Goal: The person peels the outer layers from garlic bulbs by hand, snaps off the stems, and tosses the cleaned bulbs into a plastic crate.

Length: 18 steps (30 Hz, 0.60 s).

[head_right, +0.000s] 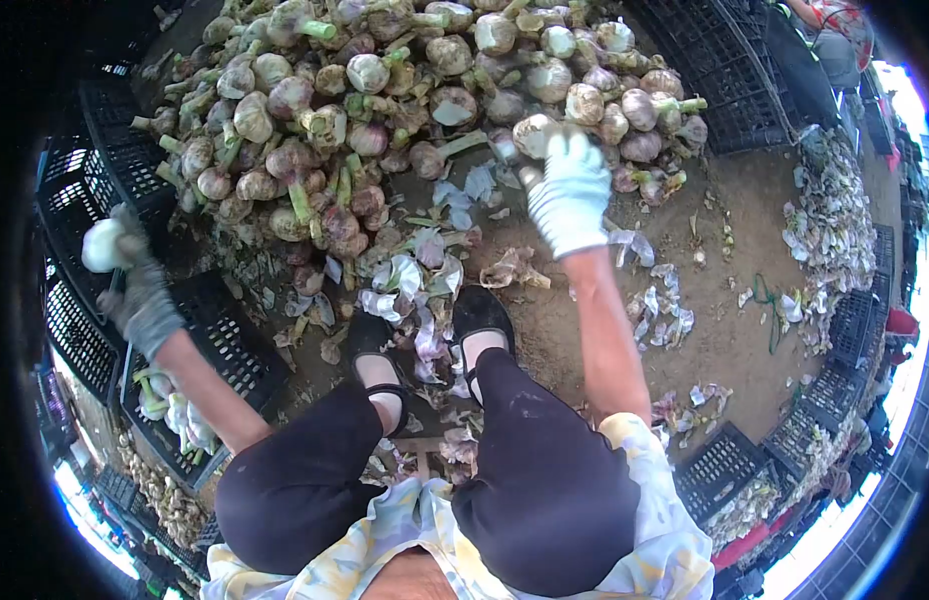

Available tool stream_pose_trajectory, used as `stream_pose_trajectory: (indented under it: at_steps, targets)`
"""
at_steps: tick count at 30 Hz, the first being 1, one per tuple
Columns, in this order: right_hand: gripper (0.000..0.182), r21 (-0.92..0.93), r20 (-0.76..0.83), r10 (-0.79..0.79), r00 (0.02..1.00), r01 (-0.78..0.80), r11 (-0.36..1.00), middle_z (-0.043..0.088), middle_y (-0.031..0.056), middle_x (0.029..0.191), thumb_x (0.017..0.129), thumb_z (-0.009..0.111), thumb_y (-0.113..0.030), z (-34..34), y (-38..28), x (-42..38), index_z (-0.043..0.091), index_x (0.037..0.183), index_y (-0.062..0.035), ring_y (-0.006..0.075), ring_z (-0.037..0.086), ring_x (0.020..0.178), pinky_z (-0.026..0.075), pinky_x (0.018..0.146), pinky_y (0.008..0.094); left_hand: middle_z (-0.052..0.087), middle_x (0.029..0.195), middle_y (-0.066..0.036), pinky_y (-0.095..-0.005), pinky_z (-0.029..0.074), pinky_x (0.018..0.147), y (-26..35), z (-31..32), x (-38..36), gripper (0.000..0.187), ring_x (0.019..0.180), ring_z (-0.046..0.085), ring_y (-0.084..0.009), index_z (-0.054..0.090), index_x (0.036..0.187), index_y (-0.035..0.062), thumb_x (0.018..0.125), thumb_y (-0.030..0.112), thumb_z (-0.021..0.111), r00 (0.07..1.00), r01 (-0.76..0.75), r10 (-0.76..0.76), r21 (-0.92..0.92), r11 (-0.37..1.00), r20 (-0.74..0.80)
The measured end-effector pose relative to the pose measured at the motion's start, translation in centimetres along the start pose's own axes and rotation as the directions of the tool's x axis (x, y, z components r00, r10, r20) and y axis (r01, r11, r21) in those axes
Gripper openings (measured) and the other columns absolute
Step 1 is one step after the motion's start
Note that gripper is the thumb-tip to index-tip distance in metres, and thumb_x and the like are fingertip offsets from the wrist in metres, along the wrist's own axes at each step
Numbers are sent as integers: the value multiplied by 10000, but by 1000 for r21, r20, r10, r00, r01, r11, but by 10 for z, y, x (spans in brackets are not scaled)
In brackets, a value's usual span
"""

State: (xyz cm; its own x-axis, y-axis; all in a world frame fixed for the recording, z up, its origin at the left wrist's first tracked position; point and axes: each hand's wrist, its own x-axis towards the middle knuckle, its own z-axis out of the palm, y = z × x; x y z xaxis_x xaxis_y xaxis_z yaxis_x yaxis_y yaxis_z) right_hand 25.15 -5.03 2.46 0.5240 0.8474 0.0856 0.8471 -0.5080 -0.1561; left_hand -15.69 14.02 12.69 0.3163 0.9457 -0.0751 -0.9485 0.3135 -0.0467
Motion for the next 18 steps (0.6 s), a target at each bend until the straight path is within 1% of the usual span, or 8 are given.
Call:
stream_pose_trajectory:
  at_steps: [4,5,6,8,9,11,15,18]
  targets:
    - [580,156,78,113,991,-124,980,521,156,1102,683,700,-247,57,31,44,475,1210,-154,347,499,1021,424,845,448,450,1240,-234,-456,399,931,-14,-21,5,587,1137,440,-341,452,1193,-43,854,435,453,959,121,-175,241,963,221]
    - [580,156,78,114,990,-125,980,521,156,1102,683,700,-247,62,34,47,475,1210,-154,347,499,1021,424,845,448,550,1094,-195,-437,453,866,-41,-45,9,427,1045,519,-292,519,1040,-22,874,368,469,963,232,-257,230,945,85]
    - [558,286,63,108,992,-121,951,544,155,1057,671,717,-233,69,39,48,497,1174,-137,332,525,979,439,821,432,583,991,-151,-412,487,787,-70,-83,-1,317,924,574,-262,524,934,4,868,313,511,961,134,97,741,658,-260]
    - [449,453,36,129,991,-131,882,588,158,937,659,745,-199,46,17,34,548,1037,-59,284,579,873,470,764,386,597,922,-113,-447,484,765,-138,-140,-24,268,813,584,-270,573,898,82,844,344,553,770,624,-411,441,645,-488]
    - [386,649,253,219,942,-333,684,574,156,896,680,732,-190,33,0,26,552,979,-25,261,571,841,468,741,371,593,916,-116,-506,464,778,-168,-129,-35,310,797,572,-293,586,873,106,824,412,567,593,743,-396,288,604,-701]
    - [365,463,63,78,995,-98,881,531,146,866,694,713,-222,8,-42,-15,544,953,-27,281,527,830,447,726,393,614,862,-102,-552,441,790,-188,-183,-47,473,887,566,-291,584,858,90,773,554,559,527,814,-694,57,577,-490]
    - [449,545,-169,-305,937,346,763,553,133,979,690,687,-132,17,-96,-77,531,1105,-62,284,549,906,461,800,360,587,1065,-161,-454,482,836,-193,-188,-45,450,949,583,-286,520,1116,26,854,391,534,529,735,-584,-12,678,-615]
    - [423,827,513,-155,845,-534,-174,604,65,933,750,701,-151,36,-79,-64,516,1096,8,147,567,901,478,757,296,601,987,-121,-394,512,784,-176,-161,-54,381,887,597,-257,527,1098,41,870,346,528,813,539,-244,524,659,-529]
